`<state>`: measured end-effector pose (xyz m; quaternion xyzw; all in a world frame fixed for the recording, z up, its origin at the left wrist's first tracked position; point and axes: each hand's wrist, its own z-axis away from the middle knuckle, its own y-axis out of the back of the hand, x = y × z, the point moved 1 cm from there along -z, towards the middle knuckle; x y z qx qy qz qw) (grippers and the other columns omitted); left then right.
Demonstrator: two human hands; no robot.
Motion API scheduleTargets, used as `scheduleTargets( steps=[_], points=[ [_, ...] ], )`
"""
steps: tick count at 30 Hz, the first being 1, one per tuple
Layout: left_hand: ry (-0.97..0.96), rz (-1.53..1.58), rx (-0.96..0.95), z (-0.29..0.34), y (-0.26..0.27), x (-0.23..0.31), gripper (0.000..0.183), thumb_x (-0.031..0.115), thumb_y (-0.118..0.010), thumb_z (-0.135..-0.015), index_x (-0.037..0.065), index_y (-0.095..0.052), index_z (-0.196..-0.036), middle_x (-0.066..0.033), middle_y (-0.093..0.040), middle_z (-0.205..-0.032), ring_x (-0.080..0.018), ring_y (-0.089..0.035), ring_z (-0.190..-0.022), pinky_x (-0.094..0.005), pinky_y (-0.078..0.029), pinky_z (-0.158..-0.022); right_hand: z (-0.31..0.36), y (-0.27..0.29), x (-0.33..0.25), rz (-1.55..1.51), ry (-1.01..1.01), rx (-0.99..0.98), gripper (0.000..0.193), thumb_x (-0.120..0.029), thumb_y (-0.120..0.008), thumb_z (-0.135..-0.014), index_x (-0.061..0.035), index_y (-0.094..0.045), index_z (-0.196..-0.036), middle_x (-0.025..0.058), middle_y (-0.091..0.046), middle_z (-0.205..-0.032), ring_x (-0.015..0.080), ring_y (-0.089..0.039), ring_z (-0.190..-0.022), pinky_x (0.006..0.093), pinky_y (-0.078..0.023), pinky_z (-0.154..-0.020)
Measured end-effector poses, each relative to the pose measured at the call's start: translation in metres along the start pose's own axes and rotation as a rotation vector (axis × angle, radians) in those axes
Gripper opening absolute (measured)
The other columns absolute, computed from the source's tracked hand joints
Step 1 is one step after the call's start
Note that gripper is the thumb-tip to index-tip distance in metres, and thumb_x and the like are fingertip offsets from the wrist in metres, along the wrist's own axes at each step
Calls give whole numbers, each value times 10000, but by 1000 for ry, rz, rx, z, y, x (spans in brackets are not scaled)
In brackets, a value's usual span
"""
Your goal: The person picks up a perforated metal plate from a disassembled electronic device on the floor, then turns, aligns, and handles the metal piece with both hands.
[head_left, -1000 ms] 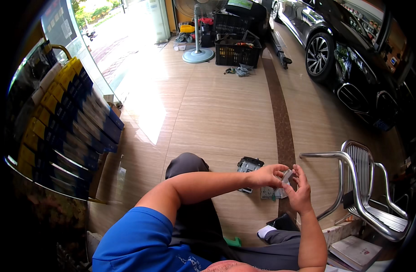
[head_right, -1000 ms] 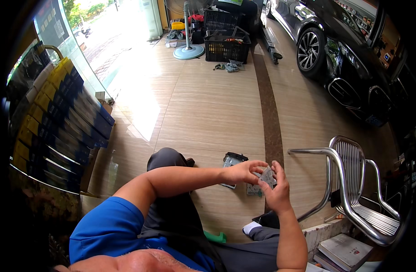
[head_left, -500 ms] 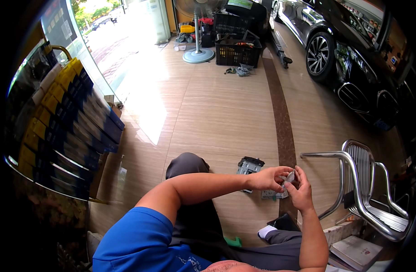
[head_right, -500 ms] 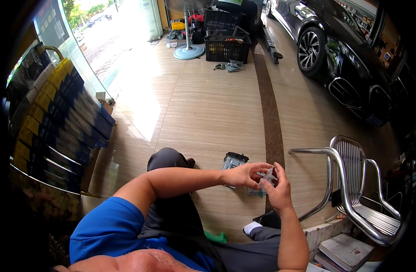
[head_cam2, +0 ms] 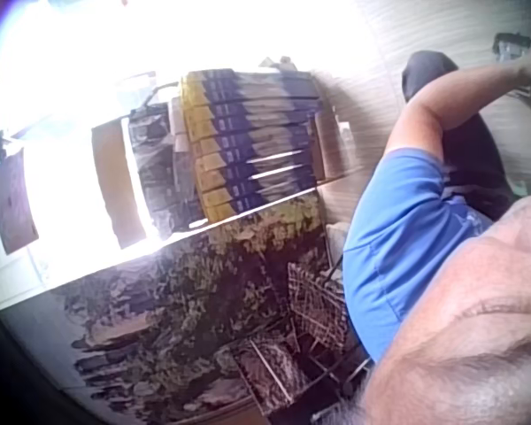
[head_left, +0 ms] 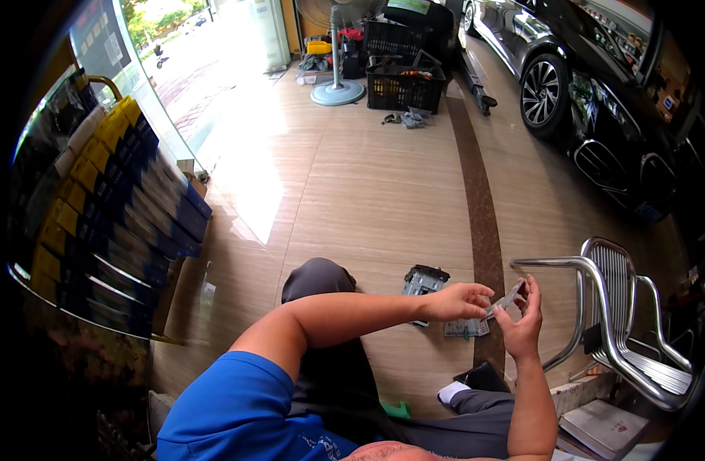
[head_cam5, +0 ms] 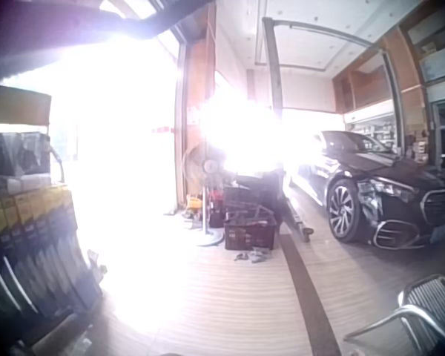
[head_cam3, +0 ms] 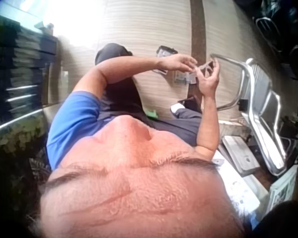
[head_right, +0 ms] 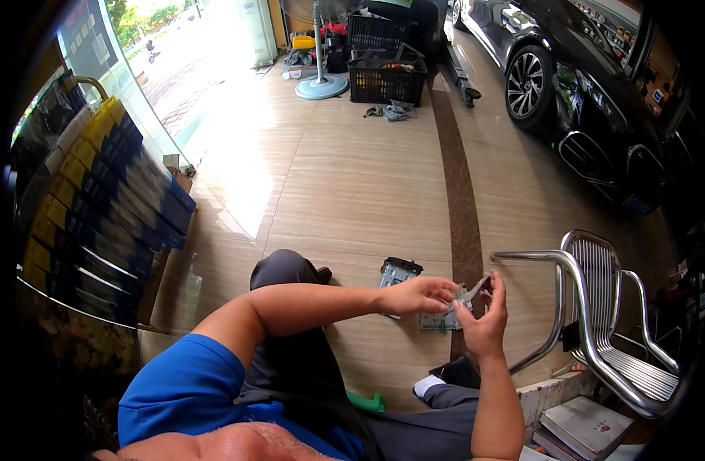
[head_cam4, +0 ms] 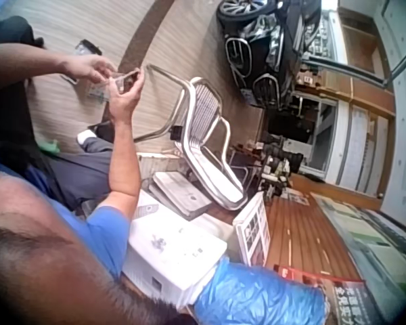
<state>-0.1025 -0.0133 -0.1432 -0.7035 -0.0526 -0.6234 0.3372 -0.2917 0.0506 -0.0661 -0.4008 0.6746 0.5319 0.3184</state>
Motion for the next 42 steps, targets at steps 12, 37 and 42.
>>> scheduleTargets(
  steps=[12,37,42],
  points=[
    [236,207,31,10,-14,21,741,441,-616,-979,115,-259,-1540,-107,-533,-1335,-205,-568,-1183,-376,-485,-965,9,-18,-7,325,320,-70,895,-117,-862,-674,-16,-396,-1431,205,-490,-1407,352,-536,-1240,396,-460,-1013],
    [35,14,70,2,-4,13,832,218,-733,-905,-2,-230,-1530,-106,-560,-1269,-150,-553,-1120,-296,-474,-926,4,-6,-1,170,185,-65,734,-231,-780,-836,30,-414,-1416,252,-543,-1354,379,-552,-1239,426,-456,-1029],
    [-11,-79,52,3,-12,16,906,107,-779,-844,7,-208,-1540,-162,-492,-1372,-215,-521,-1226,-345,-453,-1025,2,-1,14,-75,-42,-95,741,-241,-760,-871,38,-384,-1445,242,-524,-1398,324,-534,-1281,416,-433,-1054]
  ],
)
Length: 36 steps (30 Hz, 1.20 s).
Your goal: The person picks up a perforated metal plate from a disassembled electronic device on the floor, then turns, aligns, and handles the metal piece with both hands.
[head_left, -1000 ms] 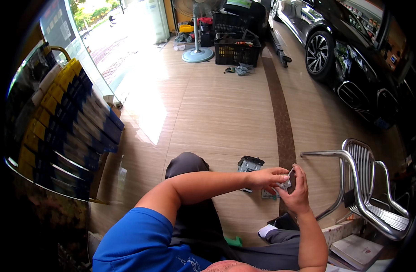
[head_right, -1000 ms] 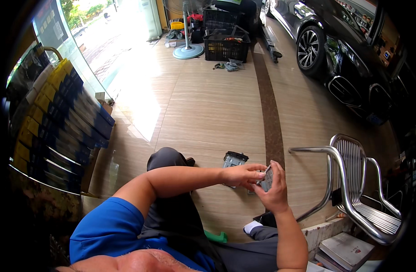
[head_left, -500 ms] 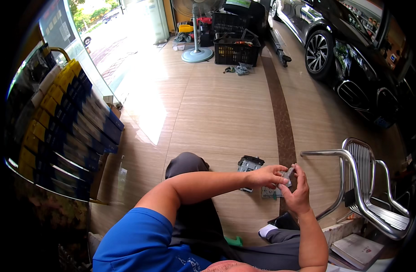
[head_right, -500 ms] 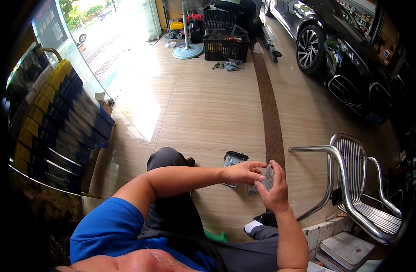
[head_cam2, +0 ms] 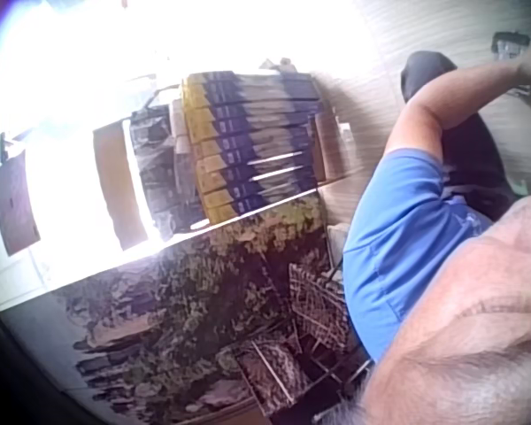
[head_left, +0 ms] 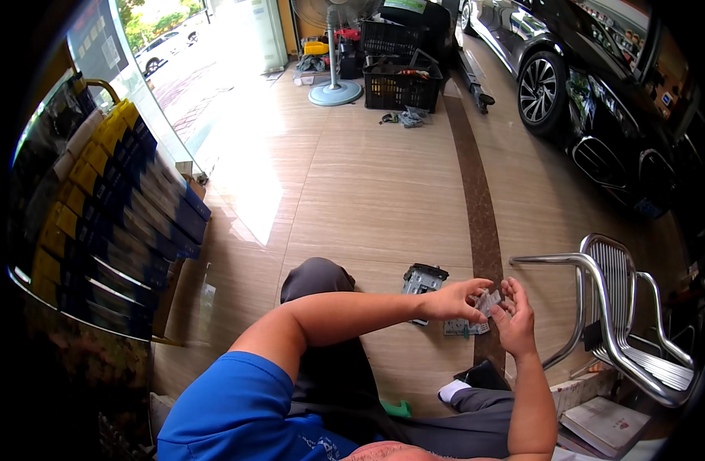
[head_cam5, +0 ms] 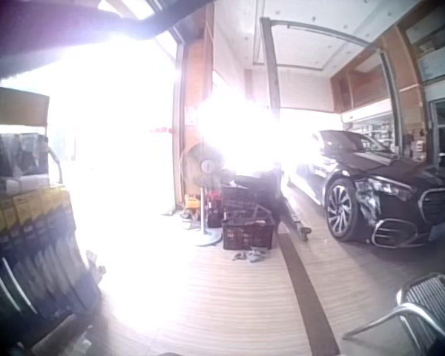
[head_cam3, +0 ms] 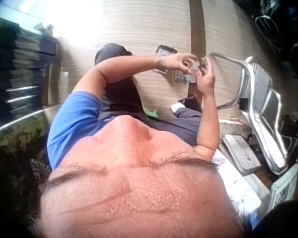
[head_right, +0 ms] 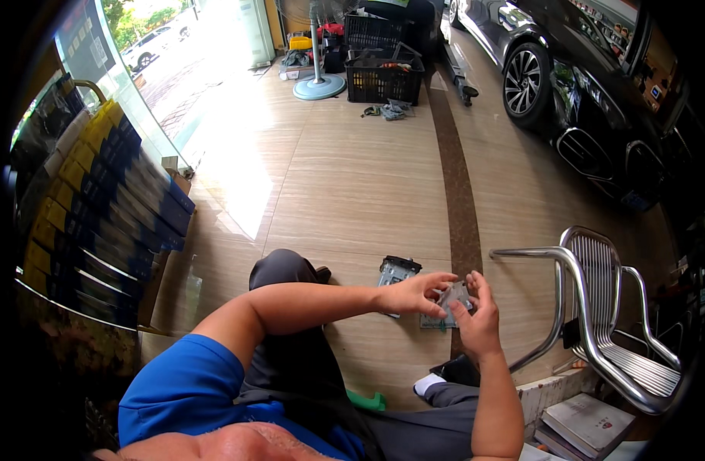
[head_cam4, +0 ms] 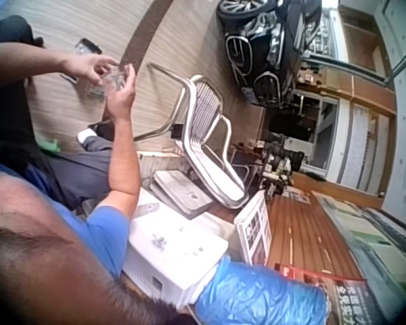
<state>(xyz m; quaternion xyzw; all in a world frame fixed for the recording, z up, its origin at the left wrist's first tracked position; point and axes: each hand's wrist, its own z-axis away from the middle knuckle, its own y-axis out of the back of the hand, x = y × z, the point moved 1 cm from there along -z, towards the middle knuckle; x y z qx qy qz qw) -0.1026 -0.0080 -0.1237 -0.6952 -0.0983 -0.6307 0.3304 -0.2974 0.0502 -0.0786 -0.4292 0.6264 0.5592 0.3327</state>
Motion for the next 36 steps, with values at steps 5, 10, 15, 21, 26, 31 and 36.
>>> scheduleTargets(
  steps=[5,10,15,21,26,31,36],
  points=[
    [-58,-20,-38,1,-1,-1,985,50,-794,-807,31,-156,-1558,-177,-416,-1453,-237,-468,-1307,-369,-422,-1074,0,-3,-7,-289,-160,-159,748,-127,-741,-865,27,-338,-1476,225,-509,-1415,280,-516,-1295,395,-409,-1082],
    [-110,-32,-73,-1,-1,-1,1040,35,-797,-792,41,-106,-1569,-182,-399,-1472,-253,-431,-1349,-383,-402,-1093,1,-4,-13,-362,-164,-149,759,-86,-736,-849,25,-328,-1480,210,-523,-1397,268,-528,-1272,384,-414,-1076],
    [-83,-52,-42,-1,0,-3,1043,21,-792,-789,40,-102,-1571,-168,-407,-1465,-248,-433,-1345,-379,-401,-1093,0,-5,-14,-386,-153,-144,744,-67,-737,-834,25,-352,-1464,170,-566,-1327,233,-564,-1200,364,-428,-1048],
    [-82,-51,-7,-2,1,-5,1033,17,-794,-795,37,-111,-1571,-161,-423,-1439,-237,-444,-1327,-370,-410,-1086,1,-6,-11,-271,-107,-80,684,-70,-742,-828,28,-417,-1422,124,-612,-1250,187,-584,-1137,343,-432,-1005],
    [-89,-46,-16,-2,2,-4,1030,26,-790,-804,42,-105,-1574,-162,-408,-1460,-234,-423,-1346,-375,-378,-1112,1,-6,-13,-282,-84,-40,672,-56,-739,-826,33,-426,-1414,116,-620,-1222,181,-596,-1102,328,-441,-994],
    [-19,-45,39,-1,4,-3,999,43,-764,-835,59,-98,-1580,-162,-387,-1494,-243,-392,-1377,-381,-337,-1140,2,-4,-17,-130,2,37,666,-30,-746,-810,27,-445,-1402,144,-619,-1244,207,-604,-1108,341,-468,-982],
    [164,419,-3,2,12,-8,796,66,-607,-938,112,-139,-1579,-191,-399,-1471,-245,-490,-1305,-376,-422,-1092,3,-8,-18,115,143,34,676,-24,-763,-783,16,-463,-1388,193,-605,-1269,272,-616,-1120,374,-492,-969]
  ],
)
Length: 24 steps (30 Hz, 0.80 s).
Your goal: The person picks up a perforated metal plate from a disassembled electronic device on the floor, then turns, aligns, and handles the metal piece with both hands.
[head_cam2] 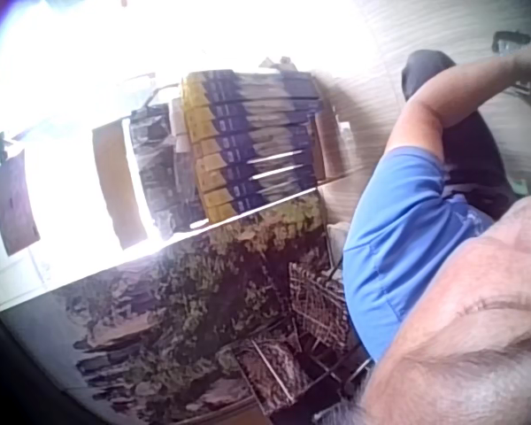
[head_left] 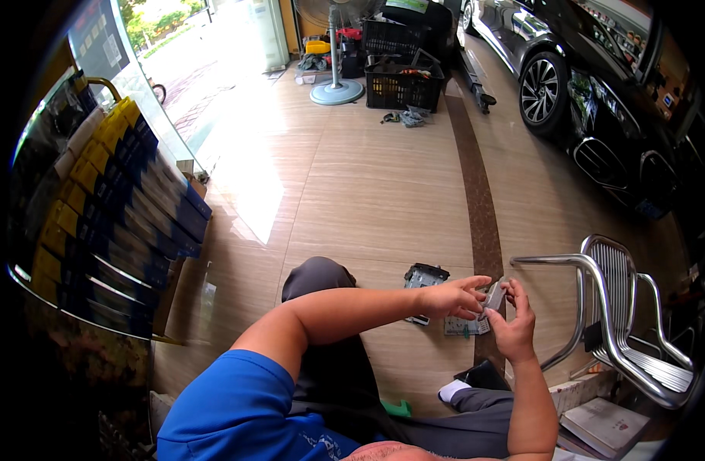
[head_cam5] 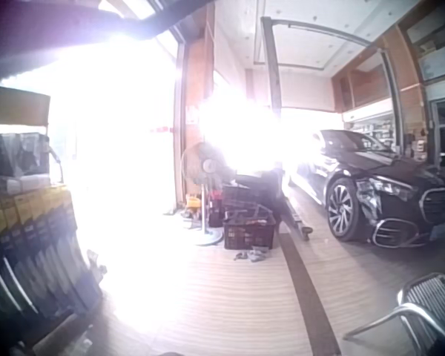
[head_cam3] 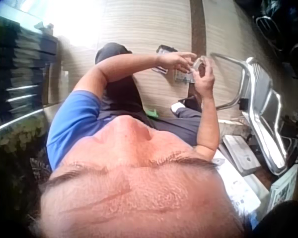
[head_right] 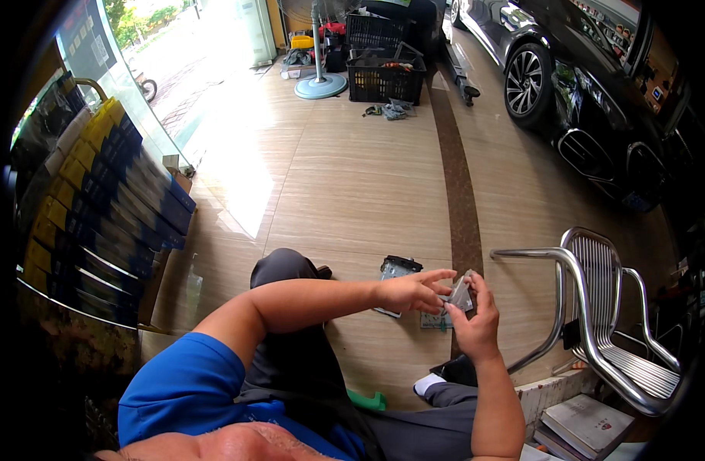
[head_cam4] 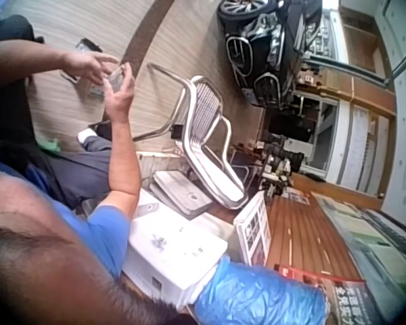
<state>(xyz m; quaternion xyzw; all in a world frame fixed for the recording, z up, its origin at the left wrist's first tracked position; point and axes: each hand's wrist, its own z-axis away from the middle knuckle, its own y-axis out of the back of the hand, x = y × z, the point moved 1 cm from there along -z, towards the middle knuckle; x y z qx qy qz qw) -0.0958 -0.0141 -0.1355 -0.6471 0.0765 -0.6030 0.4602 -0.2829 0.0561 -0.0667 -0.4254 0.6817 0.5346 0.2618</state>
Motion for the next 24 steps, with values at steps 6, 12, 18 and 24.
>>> scheduleTargets(
  steps=[6,12,18,24],
  points=[
    [75,129,50,0,-7,8,667,161,-560,-992,131,-204,-1554,-164,-494,-1367,-262,-629,-1109,-397,-555,-921,1,-4,-6,209,208,-51,729,-8,-773,-736,-11,-458,-1393,184,-599,-1250,328,-606,-1142,392,-485,-992],
    [46,-38,67,2,-9,5,635,324,-616,-995,115,-300,-1504,-105,-544,-1233,-242,-653,-1041,-369,-574,-866,1,-10,-8,215,279,-73,733,-3,-773,-720,-12,-465,-1385,197,-594,-1237,369,-597,-1137,414,-484,-984],
    [49,-97,150,4,-11,8,638,340,-641,-980,115,-327,-1488,-74,-542,-1216,-210,-632,-1024,-356,-571,-856,2,-11,-8,227,280,-81,741,-8,-777,-718,-9,-462,-1389,204,-590,-1250,373,-593,-1153,414,-484,-987],
    [44,-64,131,6,-17,11,676,336,-668,-963,103,-319,-1494,-76,-531,-1227,-181,-590,-1055,-357,-568,-851,3,-11,-10,239,271,-72,738,-21,-781,-725,-5,-460,-1389,209,-592,-1250,363,-598,-1159,411,-489,-987]
  ],
)
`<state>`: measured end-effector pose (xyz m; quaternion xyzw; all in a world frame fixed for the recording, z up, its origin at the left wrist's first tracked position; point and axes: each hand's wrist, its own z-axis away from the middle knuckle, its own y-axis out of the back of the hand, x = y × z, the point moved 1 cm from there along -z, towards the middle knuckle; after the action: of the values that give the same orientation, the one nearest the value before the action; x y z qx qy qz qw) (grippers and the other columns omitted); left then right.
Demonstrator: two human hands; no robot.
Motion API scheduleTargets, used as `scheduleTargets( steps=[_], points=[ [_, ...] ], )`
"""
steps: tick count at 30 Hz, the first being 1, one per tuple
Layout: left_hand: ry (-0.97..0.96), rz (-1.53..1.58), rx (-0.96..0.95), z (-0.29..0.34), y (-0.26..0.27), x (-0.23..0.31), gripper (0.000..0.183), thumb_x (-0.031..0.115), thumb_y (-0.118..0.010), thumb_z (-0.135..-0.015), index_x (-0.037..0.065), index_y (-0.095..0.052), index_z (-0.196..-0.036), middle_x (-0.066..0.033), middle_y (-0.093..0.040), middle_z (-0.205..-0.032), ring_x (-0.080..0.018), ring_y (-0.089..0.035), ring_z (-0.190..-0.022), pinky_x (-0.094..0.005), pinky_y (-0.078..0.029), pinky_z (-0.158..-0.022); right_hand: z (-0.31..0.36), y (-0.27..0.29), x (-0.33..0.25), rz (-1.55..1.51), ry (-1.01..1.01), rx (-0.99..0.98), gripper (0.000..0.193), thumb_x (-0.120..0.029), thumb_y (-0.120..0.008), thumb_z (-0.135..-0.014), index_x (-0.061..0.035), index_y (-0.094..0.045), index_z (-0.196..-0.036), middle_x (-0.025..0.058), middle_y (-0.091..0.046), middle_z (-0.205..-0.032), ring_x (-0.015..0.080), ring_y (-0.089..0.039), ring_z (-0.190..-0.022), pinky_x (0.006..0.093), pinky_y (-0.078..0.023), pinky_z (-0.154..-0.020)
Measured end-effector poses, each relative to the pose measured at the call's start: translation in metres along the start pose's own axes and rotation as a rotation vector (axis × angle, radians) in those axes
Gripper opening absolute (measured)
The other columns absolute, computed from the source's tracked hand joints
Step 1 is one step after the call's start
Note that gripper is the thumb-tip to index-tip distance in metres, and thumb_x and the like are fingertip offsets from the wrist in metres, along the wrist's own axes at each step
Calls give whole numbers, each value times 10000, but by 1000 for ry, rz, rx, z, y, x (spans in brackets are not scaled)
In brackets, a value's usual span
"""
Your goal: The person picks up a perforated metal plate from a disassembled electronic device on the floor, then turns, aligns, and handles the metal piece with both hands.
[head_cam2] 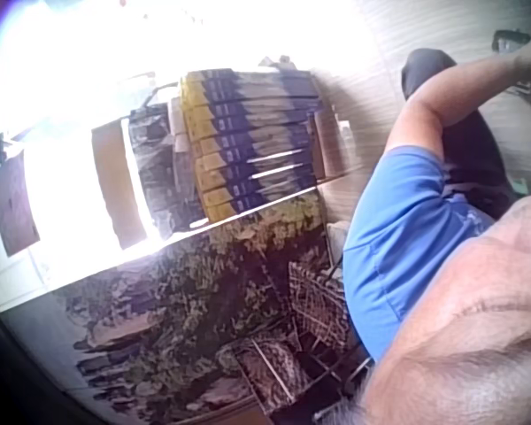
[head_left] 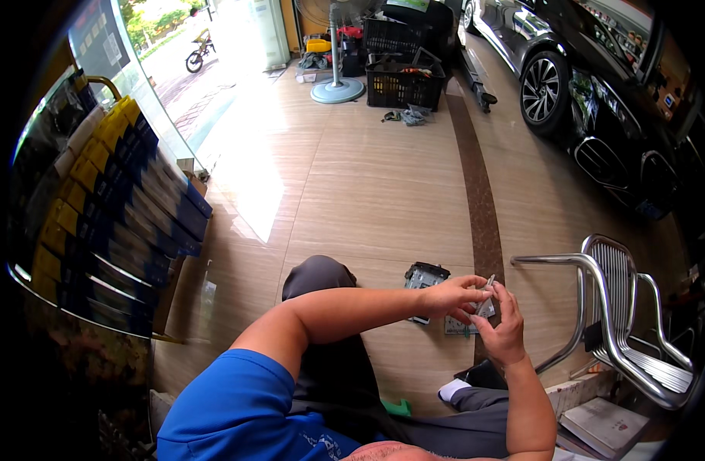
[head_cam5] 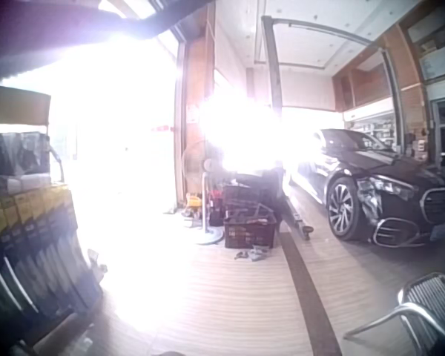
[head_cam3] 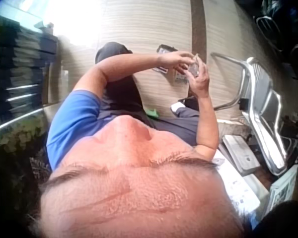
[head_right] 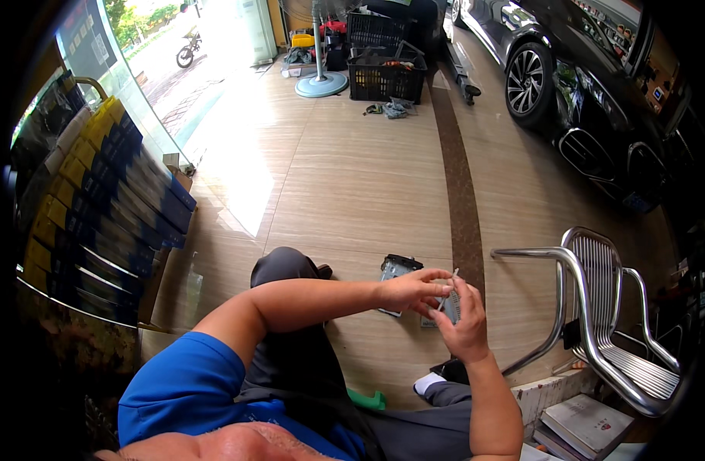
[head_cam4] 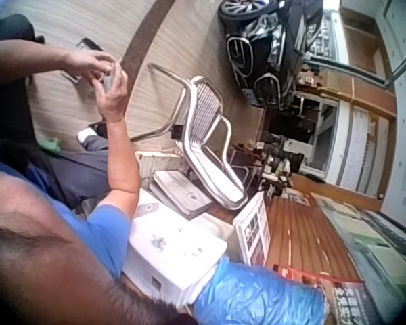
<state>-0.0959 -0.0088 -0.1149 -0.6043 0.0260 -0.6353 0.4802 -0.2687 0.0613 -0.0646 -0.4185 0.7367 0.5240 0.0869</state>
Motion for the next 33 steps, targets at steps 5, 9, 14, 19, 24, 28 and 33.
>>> scheduleTargets(
  steps=[5,9,14,19,24,28,33],
  points=[
    [-34,-48,20,-3,4,-5,735,284,-688,-952,92,-268,-1524,-96,-536,-1271,-186,-565,-1136,-365,-543,-897,2,-1,4,-50,-5,-8,713,-44,-776,-749,0,-460,-1387,205,-600,-1244,352,-614,-1136,410,-492,-984],
    [-58,-63,34,-2,1,-3,764,237,-683,-951,76,-227,-1542,-136,-528,-1327,-208,-560,-1173,-366,-515,-930,1,4,2,-52,-16,4,694,-55,-769,-764,4,-462,-1383,206,-610,-1229,352,-617,-1134,406,-491,-984],
    [-114,-192,-10,-4,4,-4,793,154,-706,-916,61,-228,-1542,-152,-511,-1339,-215,-559,-1179,-352,-509,-939,0,12,12,-41,-166,86,611,-110,-753,-819,21,-491,-1355,235,-605,-1254,389,-592,-1172,418,-484,-992],
    [-248,-272,-127,-9,2,-10,827,62,-743,-868,59,-254,-1535,-149,-505,-1325,-211,-541,-1204,-336,-495,-975,7,4,34,-311,-392,102,638,-165,-734,-879,46,-445,-1408,238,-588,-1322,324,-607,-1186,411,-480,-994],
    [-274,-280,-178,-5,-2,-11,842,-11,-740,-831,64,-278,-1531,-140,-489,-1367,-213,-506,-1259,-351,-474,-1017,4,0,29,-497,-528,-36,644,-151,-725,-896,69,-419,-1418,200,-606,-1288,232,-601,-1146,356,-488,-974],
    [-296,-292,-186,-7,-1,-11,850,-29,-734,-819,71,-282,-1532,-126,-480,-1391,-211,-491,-1283,-361,-458,-1039,3,0,28,-581,-530,-12,646,-123,-723,-896,71,-407,-1424,184,-609,-1271,211,-601,-1118,340,-491,-962],
    [-281,-251,-228,-3,-5,-6,821,-38,-719,-822,67,-307,-1524,-115,-483,-1411,-206,-475,-1306,-363,-430,-1071,2,3,23,-657,-590,23,633,-62,-718,-877,70,-413,-1415,175,-610,-1272,204,-607,-1107,332,-493,-957]
  ],
)
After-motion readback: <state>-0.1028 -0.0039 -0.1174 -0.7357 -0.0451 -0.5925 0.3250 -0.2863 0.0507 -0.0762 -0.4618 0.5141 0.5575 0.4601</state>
